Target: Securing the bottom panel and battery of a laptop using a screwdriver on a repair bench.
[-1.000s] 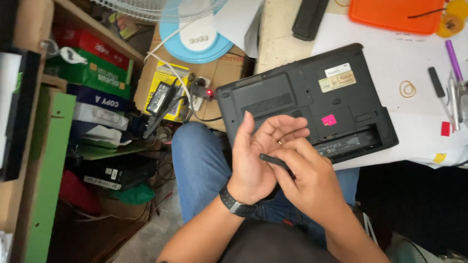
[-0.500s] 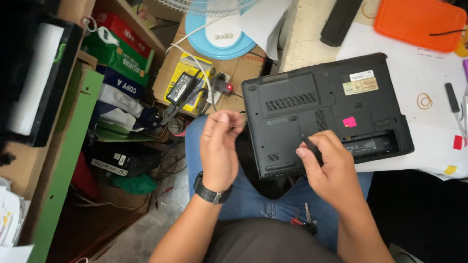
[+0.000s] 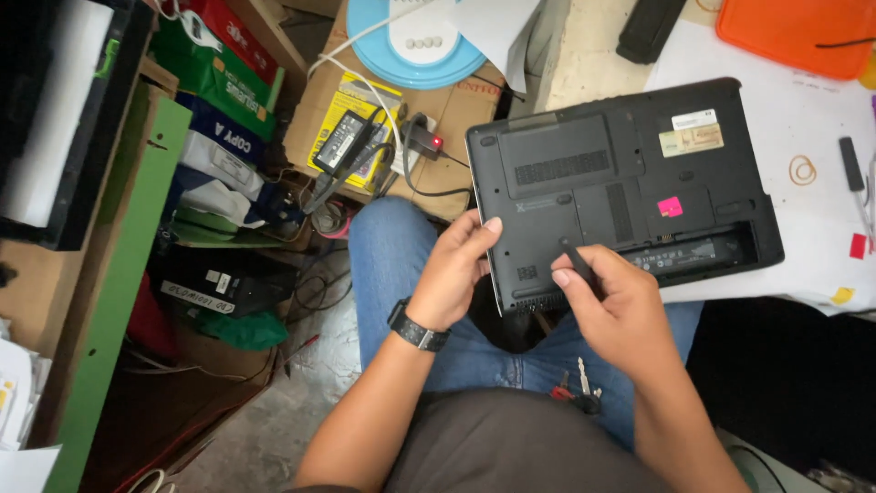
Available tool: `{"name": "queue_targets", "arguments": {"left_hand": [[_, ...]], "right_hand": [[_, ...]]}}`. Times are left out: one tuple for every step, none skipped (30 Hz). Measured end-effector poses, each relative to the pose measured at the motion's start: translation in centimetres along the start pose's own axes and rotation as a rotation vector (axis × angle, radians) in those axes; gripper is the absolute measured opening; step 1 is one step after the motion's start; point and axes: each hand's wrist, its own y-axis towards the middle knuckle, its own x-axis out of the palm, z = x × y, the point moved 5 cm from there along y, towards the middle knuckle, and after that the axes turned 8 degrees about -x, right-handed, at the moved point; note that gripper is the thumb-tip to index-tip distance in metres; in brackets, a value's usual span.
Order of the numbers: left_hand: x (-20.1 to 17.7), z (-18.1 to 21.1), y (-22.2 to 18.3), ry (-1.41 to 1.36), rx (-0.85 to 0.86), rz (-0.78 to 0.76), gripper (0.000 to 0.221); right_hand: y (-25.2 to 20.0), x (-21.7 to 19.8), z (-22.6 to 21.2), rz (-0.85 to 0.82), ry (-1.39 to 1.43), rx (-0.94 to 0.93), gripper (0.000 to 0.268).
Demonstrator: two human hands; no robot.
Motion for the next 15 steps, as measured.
{"name": "queue_targets", "arguments": {"left_hand": [[0.1, 0.3, -0.3, -0.002, -0.006, -0.002, 0.039], [0.2, 0.7, -0.5, 0.005, 0.001, -0.009, 0.039], [0.3, 1.1, -0.8, 0.012, 0.009, -0.016, 0.039], [-0.6, -0.1, 0.1, 0.011, 0.003, -0.017, 0.039], [-1.5, -1.2, 0.9, 0.009, 0.01, -0.03, 0.039], [-2.3, -2.4, 1.7, 0.006, 0.017, -0.043, 0.039], [-2.7, -2.9, 2.1, 0.006, 0.013, -0.045, 0.039], [-3.1, -3.4, 2.5, 0.012, 0.025, -0.054, 0.04], [-3.5, -3.9, 2.9, 0.018, 0.036, -0.061, 0.041], [-2.2, -2.4, 1.6, 0.017, 0.032, -0.062, 0.041], [-0.8, -0.9, 0.3, 0.009, 0.041, -0.066, 0.043], [0.5, 0.6, -1.1, 0.001, 0.05, -0.069, 0.044], [0.4, -0.2, -0.5, 0.0, 0.046, -0.068, 0.044], [0.1, -0.8, 0.0, -0.006, 0.071, -0.016, 0.043], [-0.2, -1.4, 0.5, -0.013, 0.095, 0.036, 0.043]], "right_hand": [[-0.6, -0.2, 0.4, 0.0, -0.003, 0.006, 0.007], [-1.2, -0.4, 0.9, 0.013, 0.044, 0.048, 0.007], [-1.8, -0.5, 1.4, 0.028, 0.091, 0.09, 0.008], [-2.6, -0.5, 1.7, 0.029, 0.089, 0.096, 0.008], [-3.4, -0.5, 2.2, 0.041, 0.128, 0.134, 0.007], [-4.2, -0.5, 2.6, 0.054, 0.167, 0.171, 0.007], [-4.6, -0.6, 2.7, 0.056, 0.165, 0.175, 0.007], [-5.1, -0.5, 2.9, 0.046, 0.174, 0.186, 0.008], [-5.5, -0.5, 3.0, 0.036, 0.183, 0.198, 0.008], [-5.6, -0.3, 2.9, 0.038, 0.181, 0.202, 0.008], [-5.7, -0.1, 2.7, 0.029, 0.175, 0.181, 0.008], [-5.8, 0.1, 2.4, 0.02, 0.17, 0.161, 0.009], [-5.8, 0.5, 2.2, 0.019, 0.17, 0.165, 0.009], [-5.6, 0.8, 1.6, 0.011, 0.089, 0.097, 0.007], [-5.5, 1.2, 1.0, 0.002, 0.007, 0.031, 0.007]]}}
